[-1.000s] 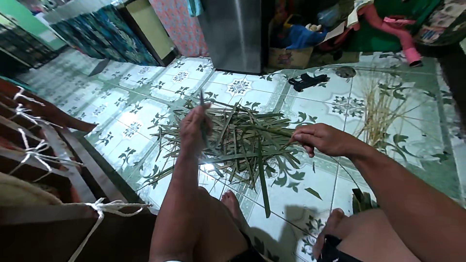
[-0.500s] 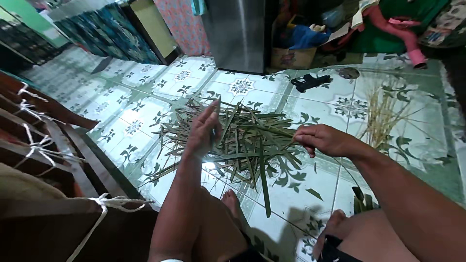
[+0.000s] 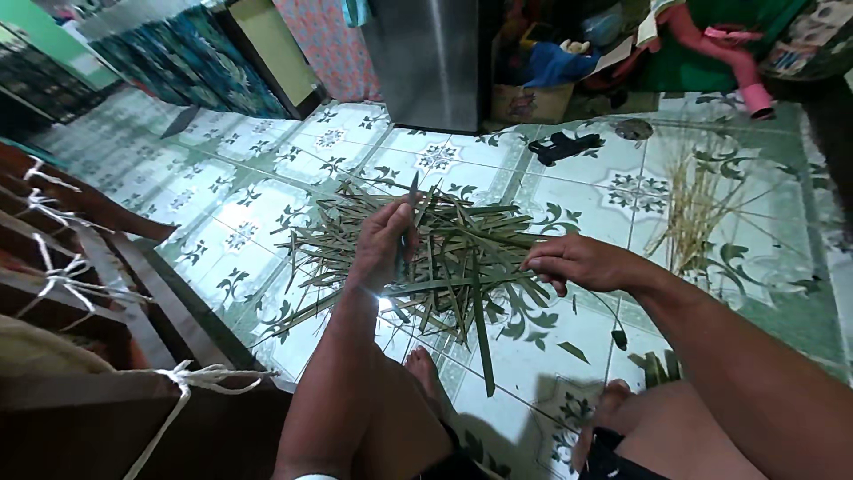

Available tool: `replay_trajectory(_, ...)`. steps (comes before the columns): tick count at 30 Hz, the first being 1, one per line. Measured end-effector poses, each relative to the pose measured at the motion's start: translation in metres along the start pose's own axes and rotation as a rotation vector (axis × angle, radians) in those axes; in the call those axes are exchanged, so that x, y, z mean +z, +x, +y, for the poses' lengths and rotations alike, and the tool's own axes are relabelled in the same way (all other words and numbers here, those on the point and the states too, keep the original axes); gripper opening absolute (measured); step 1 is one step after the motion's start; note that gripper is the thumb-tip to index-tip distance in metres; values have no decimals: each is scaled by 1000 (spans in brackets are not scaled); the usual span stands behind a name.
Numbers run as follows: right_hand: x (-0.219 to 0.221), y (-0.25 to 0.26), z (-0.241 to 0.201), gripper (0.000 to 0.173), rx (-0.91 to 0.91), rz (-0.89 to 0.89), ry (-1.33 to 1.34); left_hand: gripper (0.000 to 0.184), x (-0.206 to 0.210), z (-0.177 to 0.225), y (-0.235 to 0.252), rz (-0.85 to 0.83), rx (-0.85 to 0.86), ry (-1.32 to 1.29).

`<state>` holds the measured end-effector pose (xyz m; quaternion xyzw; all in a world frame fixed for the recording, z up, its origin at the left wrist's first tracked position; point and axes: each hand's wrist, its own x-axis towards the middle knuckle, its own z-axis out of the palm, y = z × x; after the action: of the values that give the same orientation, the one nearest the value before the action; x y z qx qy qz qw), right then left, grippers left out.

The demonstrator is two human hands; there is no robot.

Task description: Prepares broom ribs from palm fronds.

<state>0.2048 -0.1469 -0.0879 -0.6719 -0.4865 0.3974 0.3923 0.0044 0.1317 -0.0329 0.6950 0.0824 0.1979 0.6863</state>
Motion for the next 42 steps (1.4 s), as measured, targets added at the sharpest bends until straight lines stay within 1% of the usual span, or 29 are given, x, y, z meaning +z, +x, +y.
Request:
replay_trajectory(3, 0, -1, -1, 30, -12, -25, -13, 37, -3, 0, 0, 28, 18, -15)
replay_trajectory(8, 2, -1, -2, 31, -39, -52, -50, 38, -2, -3, -2, -22, 7, 43)
replay_trajectory(12, 4, 1, 2, 32, -33, -76, -68, 37, -2, 1, -1, 27, -6, 49)
replay_trajectory(16, 3, 1, 2, 32, -17, -61, -98, 37, -5, 1, 0, 37, 0, 58)
replay_trajectory(23, 1, 1, 1, 31, -27, -45, -73, 37, -9, 6, -4, 134, 44, 48)
replay_trajectory(27, 0, 0, 2, 31, -16, -48, -85, 36, -20, 11, 2, 208, 81, 3)
replay_trajectory(36, -4, -2, 6, 31, 2, -71, -133, 33, -38, 16, -1, 304, 137, -49)
replay_trajectory(39, -3, -2, 8, 31, 5, -79, -127, 35, -37, 12, -1, 237, 139, -77)
replay_trajectory(42, -1, 0, 7, 32, -8, -91, -143, 37, -24, 7, -1, 108, 76, -33)
